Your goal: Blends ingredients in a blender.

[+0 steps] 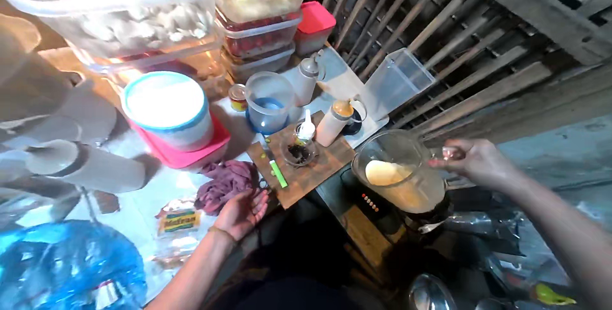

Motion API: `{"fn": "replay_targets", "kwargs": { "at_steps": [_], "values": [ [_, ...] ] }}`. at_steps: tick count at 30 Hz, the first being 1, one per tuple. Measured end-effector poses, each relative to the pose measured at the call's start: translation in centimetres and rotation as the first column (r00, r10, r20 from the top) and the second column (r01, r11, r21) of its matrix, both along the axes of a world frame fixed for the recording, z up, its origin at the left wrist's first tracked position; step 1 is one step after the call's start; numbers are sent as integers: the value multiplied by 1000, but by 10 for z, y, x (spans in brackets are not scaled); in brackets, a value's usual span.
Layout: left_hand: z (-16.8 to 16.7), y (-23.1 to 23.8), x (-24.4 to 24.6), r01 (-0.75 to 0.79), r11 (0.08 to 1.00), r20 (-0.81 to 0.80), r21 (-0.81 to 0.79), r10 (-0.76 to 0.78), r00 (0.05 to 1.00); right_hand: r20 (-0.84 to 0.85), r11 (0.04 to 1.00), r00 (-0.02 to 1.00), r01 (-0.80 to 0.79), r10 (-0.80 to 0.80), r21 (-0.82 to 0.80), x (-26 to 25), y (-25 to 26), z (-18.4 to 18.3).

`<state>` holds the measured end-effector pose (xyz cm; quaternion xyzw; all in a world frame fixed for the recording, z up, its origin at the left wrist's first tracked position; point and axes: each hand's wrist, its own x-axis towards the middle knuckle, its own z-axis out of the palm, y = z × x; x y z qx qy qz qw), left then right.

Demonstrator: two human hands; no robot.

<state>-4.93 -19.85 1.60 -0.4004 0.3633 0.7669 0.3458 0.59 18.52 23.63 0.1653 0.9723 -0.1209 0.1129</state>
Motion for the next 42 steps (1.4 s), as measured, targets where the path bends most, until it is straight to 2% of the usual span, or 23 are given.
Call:
{"fn": "replay_targets", "kwargs": {
  "at_steps": [4, 6, 9, 12, 15, 18, 21, 24, 30, 36, 38, 42],
  "values": [
    [-8, -1, -3, -6, 998, 56, 64, 2, 998, 115, 992, 992, -61, 48, 109, -10, -37, -3],
    [-9, 2, -6, 11, 996, 60, 90, -16, 998, 51, 990, 994, -101, 96, 102, -18, -30, 1],
    [-8, 16, -10, 29, 989, 51, 148, -37, 998, 54, 994, 997, -64, 59, 89, -31, -36, 3],
    [-8, 42, -22, -15, 980, 87, 199, -2, 996, 43, 961, 972, -235, 231, 149, -40, -63, 3],
    [-16, 78, -34, -24, 968, 108, 248, -3, 994, 112, 936, 954, -295, 277, 195, -63, -76, 9],
    [-25, 104, -48, 15, 958, 65, 286, -35, 997, 100, 877, 900, -436, 424, 204, -77, -98, 2],
    [-24, 110, -49, 73, 947, 16, 313, -82, 996, 181, 873, 889, -451, 421, 187, -99, -120, 2],
    [-36, 116, -53, 58, 918, -38, 392, -47, 998, 299, 850, 856, -488, 421, 198, -118, -138, -1],
    [-33, 112, -60, -38, 889, 78, 456, 3, 997, 391, 819, 816, -531, 425, 217, -142, -158, -3],
    [-33, 97, -52, -46, 883, 139, 466, -21, 990, 390, 800, 801, -560, 455, 217, -149, -161, -3],
    [-39, 96, -46, -56, 876, 163, 480, -27, 986, 427, 808, 803, -541, 415, 232, -153, -165, -3],
    [-28, 84, -42, -9, 892, 127, 453, -55, 990, 477, 792, 775, -565, 414, 232, -156, -176, -3]
  ]
}}
